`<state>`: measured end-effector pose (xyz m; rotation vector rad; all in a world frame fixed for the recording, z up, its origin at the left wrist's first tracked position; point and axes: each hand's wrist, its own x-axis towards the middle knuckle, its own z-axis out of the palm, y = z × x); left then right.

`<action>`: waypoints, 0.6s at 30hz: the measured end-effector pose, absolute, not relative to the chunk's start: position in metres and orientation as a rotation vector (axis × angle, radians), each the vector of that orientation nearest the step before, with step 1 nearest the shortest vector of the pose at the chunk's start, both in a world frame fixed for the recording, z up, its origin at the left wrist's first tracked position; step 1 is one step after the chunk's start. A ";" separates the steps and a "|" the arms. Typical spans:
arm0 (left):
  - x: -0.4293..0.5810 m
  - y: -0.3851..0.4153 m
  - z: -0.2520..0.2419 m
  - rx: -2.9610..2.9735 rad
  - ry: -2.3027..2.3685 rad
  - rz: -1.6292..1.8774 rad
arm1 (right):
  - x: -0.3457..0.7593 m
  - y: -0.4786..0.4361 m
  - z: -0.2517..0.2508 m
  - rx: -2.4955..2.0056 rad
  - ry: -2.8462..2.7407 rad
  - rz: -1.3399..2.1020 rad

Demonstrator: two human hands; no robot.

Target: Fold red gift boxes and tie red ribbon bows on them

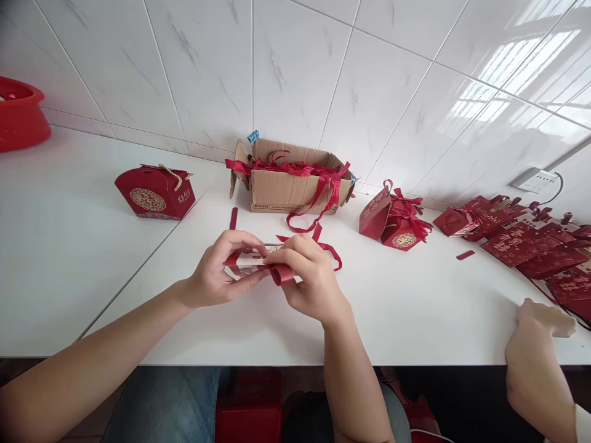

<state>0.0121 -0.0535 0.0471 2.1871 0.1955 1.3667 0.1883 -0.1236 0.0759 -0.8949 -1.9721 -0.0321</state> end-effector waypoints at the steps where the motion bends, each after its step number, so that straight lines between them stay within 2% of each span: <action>1: 0.012 -0.054 0.047 2.179 0.193 1.358 | 0.188 -0.124 0.076 -0.895 -1.974 -0.046; 10: 0.013 -0.049 0.048 2.119 0.270 1.308 | 0.191 -0.119 0.071 -0.973 -1.871 -0.184; 14: 0.012 -0.041 0.046 2.132 0.417 1.239 | 0.193 -0.114 0.070 -1.038 -1.734 -0.134; 18: 0.015 -0.031 0.032 2.054 0.361 1.133 | 0.195 -0.111 0.069 -1.060 -1.620 -0.104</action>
